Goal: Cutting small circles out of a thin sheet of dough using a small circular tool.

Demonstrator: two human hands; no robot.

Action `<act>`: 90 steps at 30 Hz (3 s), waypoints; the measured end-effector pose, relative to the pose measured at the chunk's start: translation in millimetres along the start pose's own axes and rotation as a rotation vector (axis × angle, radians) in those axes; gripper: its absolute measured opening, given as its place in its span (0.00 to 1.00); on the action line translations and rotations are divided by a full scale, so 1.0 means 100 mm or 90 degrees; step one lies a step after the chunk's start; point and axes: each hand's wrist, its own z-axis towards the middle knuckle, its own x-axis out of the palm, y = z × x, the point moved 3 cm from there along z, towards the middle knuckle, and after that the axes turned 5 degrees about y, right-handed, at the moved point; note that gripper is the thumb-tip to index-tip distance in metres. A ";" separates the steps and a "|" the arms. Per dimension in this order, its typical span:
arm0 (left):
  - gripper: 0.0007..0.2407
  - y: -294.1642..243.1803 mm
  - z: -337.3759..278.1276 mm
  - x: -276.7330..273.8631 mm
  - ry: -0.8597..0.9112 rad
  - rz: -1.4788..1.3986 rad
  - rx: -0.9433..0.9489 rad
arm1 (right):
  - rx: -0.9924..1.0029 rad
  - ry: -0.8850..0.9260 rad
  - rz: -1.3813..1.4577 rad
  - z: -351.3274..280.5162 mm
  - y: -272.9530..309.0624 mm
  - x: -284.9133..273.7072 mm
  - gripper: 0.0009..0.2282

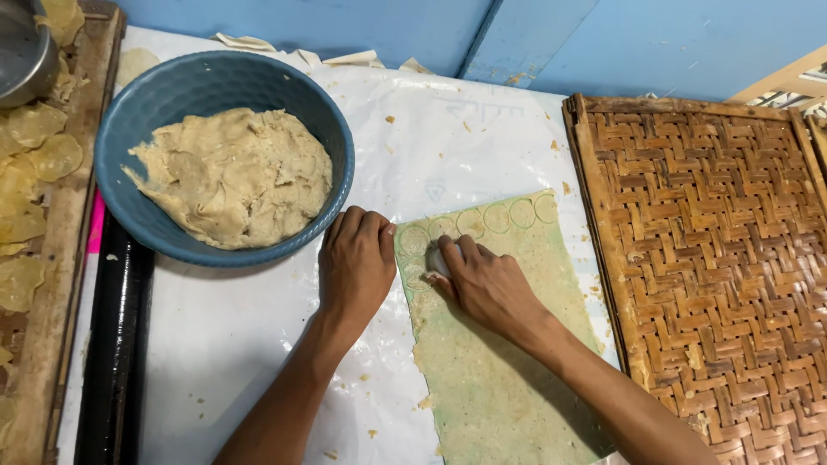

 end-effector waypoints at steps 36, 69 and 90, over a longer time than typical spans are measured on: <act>0.05 -0.07 0.03 0.02 -0.034 0.034 0.026 | 0.075 0.027 0.029 -0.06 -0.35 0.01 0.20; 0.05 -0.08 0.00 0.04 -0.029 0.035 0.017 | 0.117 0.006 0.107 -0.29 -0.70 -0.12 0.18; 0.05 -0.04 -0.02 0.10 -0.032 0.032 0.014 | 0.106 -0.024 0.197 -0.27 -0.77 0.12 0.18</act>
